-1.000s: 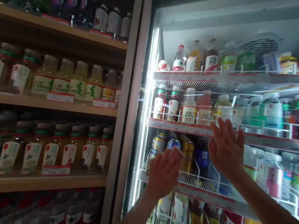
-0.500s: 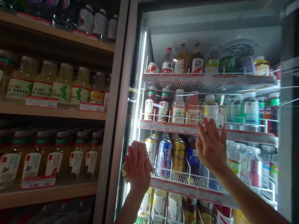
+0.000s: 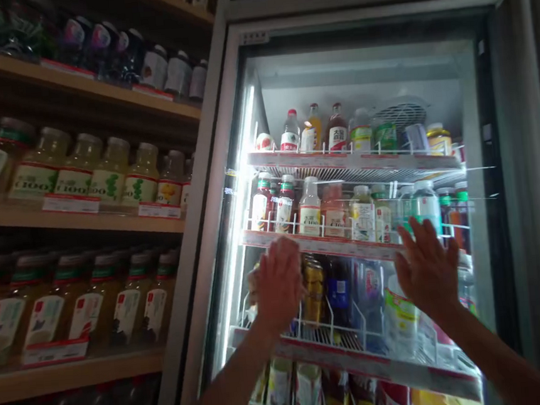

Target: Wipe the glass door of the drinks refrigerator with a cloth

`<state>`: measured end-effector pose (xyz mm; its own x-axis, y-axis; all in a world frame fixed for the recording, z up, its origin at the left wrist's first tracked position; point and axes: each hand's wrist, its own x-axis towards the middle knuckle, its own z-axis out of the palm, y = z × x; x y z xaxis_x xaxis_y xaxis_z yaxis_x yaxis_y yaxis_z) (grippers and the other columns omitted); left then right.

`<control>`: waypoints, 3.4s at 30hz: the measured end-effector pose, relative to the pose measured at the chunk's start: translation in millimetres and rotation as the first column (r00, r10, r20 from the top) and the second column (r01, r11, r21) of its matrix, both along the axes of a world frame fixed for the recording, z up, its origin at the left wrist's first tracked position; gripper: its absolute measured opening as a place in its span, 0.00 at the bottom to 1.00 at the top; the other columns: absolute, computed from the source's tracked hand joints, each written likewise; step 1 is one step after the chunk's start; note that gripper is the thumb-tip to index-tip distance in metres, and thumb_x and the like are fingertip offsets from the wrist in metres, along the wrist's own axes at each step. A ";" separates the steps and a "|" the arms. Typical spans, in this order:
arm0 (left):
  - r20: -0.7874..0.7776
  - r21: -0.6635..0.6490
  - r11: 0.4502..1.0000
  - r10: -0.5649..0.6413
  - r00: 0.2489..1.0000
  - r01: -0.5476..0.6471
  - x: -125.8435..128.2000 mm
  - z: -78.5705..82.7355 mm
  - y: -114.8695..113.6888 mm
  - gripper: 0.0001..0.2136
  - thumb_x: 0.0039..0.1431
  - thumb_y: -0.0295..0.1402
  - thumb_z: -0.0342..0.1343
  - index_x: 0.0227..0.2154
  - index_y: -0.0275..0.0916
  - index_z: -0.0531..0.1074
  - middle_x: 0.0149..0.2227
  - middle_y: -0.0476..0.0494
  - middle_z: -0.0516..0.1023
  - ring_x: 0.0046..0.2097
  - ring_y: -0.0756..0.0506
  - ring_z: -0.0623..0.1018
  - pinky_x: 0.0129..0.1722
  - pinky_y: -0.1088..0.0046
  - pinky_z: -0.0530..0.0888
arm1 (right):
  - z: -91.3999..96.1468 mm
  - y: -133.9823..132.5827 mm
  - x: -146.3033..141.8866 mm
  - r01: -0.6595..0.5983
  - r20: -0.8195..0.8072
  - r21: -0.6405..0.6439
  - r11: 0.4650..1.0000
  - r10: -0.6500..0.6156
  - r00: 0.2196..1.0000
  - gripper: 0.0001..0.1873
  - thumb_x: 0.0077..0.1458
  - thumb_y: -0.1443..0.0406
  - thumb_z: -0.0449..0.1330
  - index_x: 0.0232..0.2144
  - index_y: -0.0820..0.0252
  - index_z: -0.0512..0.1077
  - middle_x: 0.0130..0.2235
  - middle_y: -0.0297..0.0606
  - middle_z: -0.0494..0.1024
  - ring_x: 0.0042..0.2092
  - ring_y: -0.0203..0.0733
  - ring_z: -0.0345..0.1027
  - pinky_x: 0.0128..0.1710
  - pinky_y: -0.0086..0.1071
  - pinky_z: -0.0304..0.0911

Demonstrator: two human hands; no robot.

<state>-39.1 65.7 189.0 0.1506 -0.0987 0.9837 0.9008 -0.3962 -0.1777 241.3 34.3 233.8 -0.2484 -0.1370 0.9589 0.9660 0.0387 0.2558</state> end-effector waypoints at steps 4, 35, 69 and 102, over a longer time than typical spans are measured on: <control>-0.311 0.082 0.996 -0.012 0.950 0.040 34.6 9.8 -3.3 0.22 0.63 0.33 0.44 0.60 0.45 0.60 0.65 0.52 0.57 0.68 0.44 0.51 0.65 0.61 0.54 | 0.2 3.8 46.4 0.017 -0.012 0.080 0.997 -0.016 1.000 0.29 0.60 0.62 0.48 0.63 0.56 0.55 0.63 0.47 0.61 0.64 0.56 0.53 0.61 0.56 0.45; -0.306 0.129 0.991 -0.005 0.952 0.046 127.7 147.1 1.1 0.23 0.63 0.33 0.43 0.61 0.42 0.57 0.65 0.45 0.58 0.67 0.41 0.55 0.62 0.56 0.58 | 83.0 -17.6 75.2 -0.112 -0.127 0.126 0.986 0.128 0.984 0.27 0.62 0.61 0.43 0.62 0.56 0.55 0.62 0.47 0.62 0.66 0.47 0.50 0.62 0.50 0.48; -0.759 0.058 0.997 0.012 0.651 0.049 236.5 133.0 -31.3 0.23 0.65 0.35 0.42 0.62 0.42 0.55 0.66 0.48 0.54 0.67 0.42 0.52 0.64 0.57 0.54 | 90.5 -45.6 170.1 -0.198 -0.035 0.224 0.954 0.211 0.977 0.30 0.60 0.68 0.46 0.65 0.54 0.50 0.65 0.43 0.58 0.66 0.47 0.49 0.63 0.50 0.52; -0.642 0.041 0.996 -0.037 0.766 0.083 121.3 -20.0 -22.1 0.21 0.62 0.36 0.48 0.58 0.45 0.63 0.66 0.53 0.55 0.69 0.45 0.44 0.68 0.61 0.41 | -52.6 -17.6 90.4 -0.040 -0.101 -0.068 0.997 0.033 0.994 0.33 0.60 0.66 0.48 0.66 0.51 0.45 0.65 0.43 0.57 0.67 0.45 0.45 0.65 0.51 0.42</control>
<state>82.2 43.5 169.0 0.7346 -0.1875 0.6521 0.5433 -0.4132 -0.7308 331.7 16.7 181.2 -0.1472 -0.0757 0.9862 0.9841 0.0888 0.1537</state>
